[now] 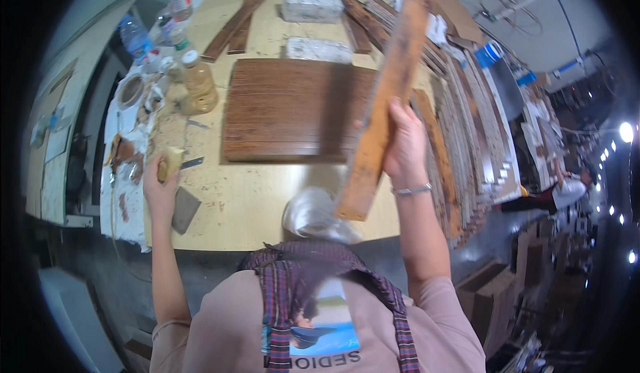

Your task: The person sands the edges and surfaces of several wooden boards by hand using a sanding block, then wipes them down with a white cloth.

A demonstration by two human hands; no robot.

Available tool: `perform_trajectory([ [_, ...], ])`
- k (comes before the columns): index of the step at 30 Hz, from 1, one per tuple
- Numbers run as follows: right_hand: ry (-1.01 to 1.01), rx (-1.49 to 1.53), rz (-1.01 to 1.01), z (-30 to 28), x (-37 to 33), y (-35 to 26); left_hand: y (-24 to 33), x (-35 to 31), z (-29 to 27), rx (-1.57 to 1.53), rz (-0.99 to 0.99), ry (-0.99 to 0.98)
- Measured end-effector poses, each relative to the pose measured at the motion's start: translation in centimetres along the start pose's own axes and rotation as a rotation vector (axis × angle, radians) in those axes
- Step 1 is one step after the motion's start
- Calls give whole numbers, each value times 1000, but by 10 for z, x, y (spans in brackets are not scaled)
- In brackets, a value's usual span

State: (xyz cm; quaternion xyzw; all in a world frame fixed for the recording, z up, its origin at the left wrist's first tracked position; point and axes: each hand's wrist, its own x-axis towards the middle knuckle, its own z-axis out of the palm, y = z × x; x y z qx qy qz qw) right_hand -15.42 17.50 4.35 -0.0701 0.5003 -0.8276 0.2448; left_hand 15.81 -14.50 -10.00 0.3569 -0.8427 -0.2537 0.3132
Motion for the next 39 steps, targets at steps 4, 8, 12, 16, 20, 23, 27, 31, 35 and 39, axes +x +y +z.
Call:
perform_trajectory([
  [4,31,15,24,17,9,12,169,-8,12,-371,310,-328],
  [8,62,-36,21,34,8,26,236,13,34,-480,537,-241],
  [12,62,-51,21,31,10,25,248,1,56,-410,629,-273],
  [16,79,-140,-8,12,17,17,212,-52,48,-483,799,-600],
  [20,113,-200,54,-1,11,12,225,-49,46,-460,742,-500],
  [23,56,-116,128,1,8,31,254,-36,57,-442,797,-439],
  [27,-1,-162,275,0,-7,38,251,7,79,-342,732,-252],
  [31,-101,-456,266,-12,-31,49,233,90,89,-307,459,-90],
  [35,-212,-529,301,-30,-56,48,199,163,75,-205,354,117],
  [39,-225,-328,417,-42,-75,45,162,185,64,-73,262,227],
])
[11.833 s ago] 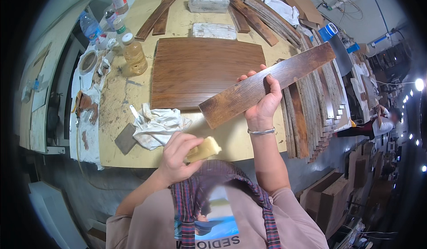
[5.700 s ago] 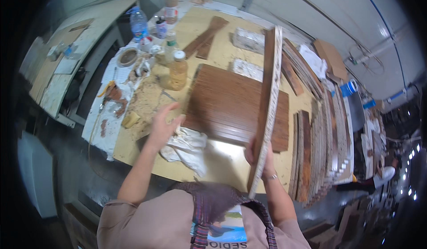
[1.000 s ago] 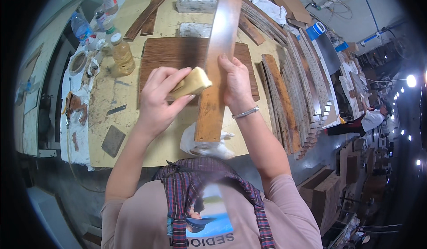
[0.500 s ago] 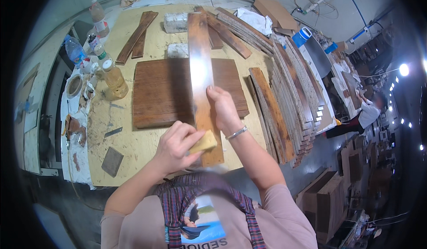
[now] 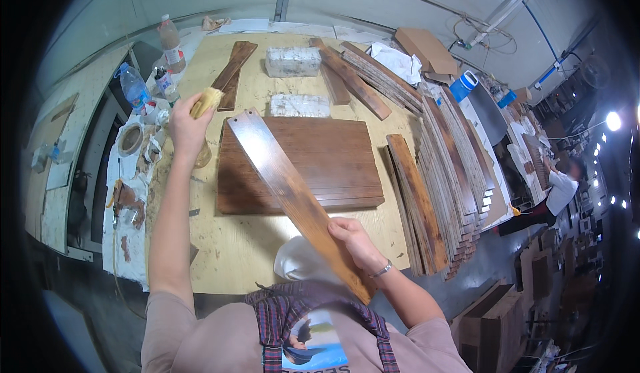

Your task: The person sands the edges and surfaces of several wooden boards by hand using a sanding block, then wipes them down with a white cloth.

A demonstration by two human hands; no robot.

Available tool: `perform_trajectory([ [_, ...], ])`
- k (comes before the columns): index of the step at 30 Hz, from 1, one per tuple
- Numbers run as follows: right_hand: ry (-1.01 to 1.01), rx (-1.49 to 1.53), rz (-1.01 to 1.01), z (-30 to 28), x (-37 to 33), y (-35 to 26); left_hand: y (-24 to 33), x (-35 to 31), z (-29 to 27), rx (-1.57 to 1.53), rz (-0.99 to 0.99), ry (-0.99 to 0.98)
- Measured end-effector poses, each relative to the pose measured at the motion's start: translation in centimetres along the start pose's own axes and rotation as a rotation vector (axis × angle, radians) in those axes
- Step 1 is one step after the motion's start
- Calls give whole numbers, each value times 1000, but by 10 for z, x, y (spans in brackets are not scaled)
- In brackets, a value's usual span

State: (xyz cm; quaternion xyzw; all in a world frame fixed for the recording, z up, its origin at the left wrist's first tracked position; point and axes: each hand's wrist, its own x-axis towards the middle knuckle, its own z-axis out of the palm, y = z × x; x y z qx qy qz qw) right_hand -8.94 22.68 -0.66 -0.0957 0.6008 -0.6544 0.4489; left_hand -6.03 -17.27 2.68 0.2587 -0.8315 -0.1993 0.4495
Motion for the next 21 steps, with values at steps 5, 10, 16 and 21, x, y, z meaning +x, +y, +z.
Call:
perform_trajectory([
  [5,-34,186,254,-3,18,-19,137,-102,-18,-695,-285,-317],
  [10,-417,738,275,-24,72,-2,184,-205,-22,-919,612,-773],
  [16,-95,713,431,-14,68,11,156,-154,18,-603,462,-431],
  [21,-632,629,282,-15,31,25,98,-67,35,-426,198,-232],
])
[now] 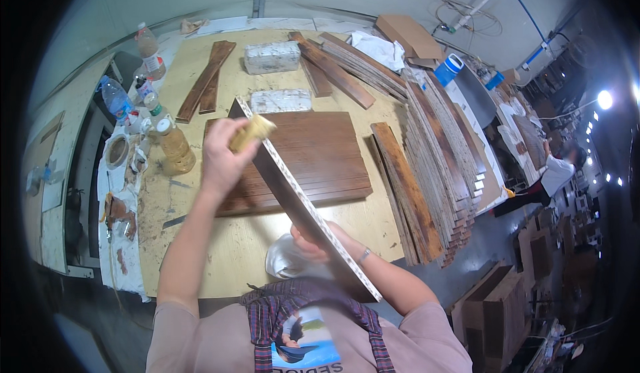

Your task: The person sands the edges and surfaces of several wooden boards by hand using a sanding block, then wipes them down with a white cloth.

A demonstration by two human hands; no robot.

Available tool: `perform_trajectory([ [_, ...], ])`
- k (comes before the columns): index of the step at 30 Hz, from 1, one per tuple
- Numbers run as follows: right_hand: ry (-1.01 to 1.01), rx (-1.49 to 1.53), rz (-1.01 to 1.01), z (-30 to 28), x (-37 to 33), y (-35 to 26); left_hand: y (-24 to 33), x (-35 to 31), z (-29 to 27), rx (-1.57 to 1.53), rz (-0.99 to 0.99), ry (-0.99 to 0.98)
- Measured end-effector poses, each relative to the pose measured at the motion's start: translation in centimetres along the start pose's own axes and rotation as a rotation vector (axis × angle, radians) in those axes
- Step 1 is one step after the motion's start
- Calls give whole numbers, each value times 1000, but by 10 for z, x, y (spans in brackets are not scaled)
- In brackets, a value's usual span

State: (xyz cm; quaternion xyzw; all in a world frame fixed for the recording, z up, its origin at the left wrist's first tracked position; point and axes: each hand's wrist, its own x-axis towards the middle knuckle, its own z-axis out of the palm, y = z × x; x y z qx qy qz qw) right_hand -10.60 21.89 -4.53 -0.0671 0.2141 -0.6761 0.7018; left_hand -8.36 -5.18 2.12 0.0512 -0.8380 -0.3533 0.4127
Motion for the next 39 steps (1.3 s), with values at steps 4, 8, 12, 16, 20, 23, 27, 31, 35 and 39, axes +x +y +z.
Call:
perform_trajectory([
  [4,41,-34,65,-2,-14,14,-62,43,-40,142,-173,96],
  [8,57,-53,26,-7,-12,14,-64,48,-48,1,-222,180],
  [12,168,-128,-89,-6,8,-6,-3,17,-14,-61,-5,8],
  [16,85,-8,-224,-12,44,-60,64,-46,24,-139,328,-320],
  [20,57,113,-428,-18,61,-113,94,-108,28,-358,340,-463],
  [23,-18,162,-507,-25,43,-127,86,-122,11,-338,458,-530],
  [27,-152,326,-475,-41,24,-109,28,-145,-31,-14,152,-401],
  [31,-113,144,-470,-48,11,-76,-71,-165,-109,383,-185,-111],
  [35,-224,-18,-398,-45,2,-47,-131,-197,-171,707,-250,-48],
  [39,-545,120,-262,-69,1,-35,-116,-191,-152,695,-219,-129],
])
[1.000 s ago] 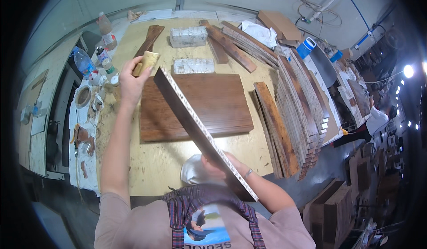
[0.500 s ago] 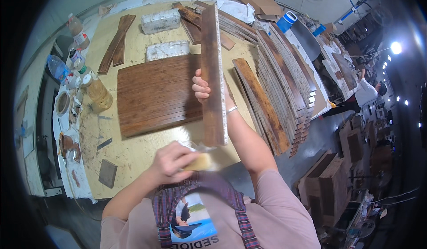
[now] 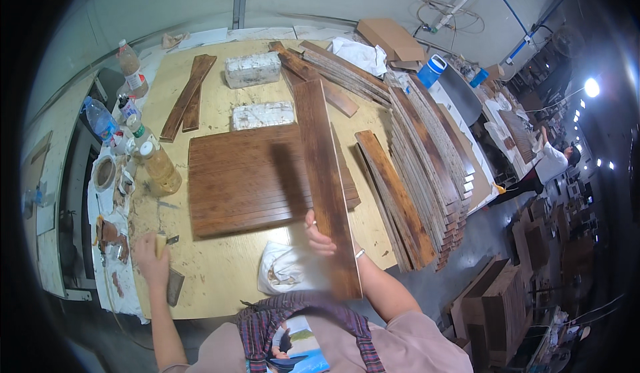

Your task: The person sands the edges and surfaces of several wooden boards by hand using a sanding block, then wipes them down with a white cloth.

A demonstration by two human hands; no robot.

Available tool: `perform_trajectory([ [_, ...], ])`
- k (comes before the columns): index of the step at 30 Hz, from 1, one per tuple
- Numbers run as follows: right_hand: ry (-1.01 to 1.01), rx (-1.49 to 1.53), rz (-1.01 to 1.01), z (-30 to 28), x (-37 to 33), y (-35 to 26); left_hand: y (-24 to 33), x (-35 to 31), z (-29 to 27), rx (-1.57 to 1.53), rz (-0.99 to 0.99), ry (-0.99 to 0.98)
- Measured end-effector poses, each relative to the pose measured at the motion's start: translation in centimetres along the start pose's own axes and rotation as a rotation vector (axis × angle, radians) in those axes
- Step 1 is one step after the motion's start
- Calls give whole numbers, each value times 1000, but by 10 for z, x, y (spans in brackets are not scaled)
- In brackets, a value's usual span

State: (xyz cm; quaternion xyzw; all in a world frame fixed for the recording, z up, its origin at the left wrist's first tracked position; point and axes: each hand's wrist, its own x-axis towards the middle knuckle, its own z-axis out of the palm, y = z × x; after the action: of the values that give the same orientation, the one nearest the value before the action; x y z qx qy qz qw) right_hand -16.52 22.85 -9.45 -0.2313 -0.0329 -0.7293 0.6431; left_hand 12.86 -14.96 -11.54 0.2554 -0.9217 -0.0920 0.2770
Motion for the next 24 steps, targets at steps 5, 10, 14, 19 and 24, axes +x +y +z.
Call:
perform_trajectory([
  [5,82,64,12,16,-9,20,124,-3,18,-595,-32,-268],
  [10,-14,174,146,5,-13,38,236,36,45,-1325,-196,-502],
  [14,-135,281,318,1,-19,65,278,92,36,-1431,-267,-463],
  [19,-502,488,456,-5,2,91,225,155,64,-1591,-363,-201],
  [24,-222,322,378,14,-11,83,232,143,48,-1488,-468,-117],
])
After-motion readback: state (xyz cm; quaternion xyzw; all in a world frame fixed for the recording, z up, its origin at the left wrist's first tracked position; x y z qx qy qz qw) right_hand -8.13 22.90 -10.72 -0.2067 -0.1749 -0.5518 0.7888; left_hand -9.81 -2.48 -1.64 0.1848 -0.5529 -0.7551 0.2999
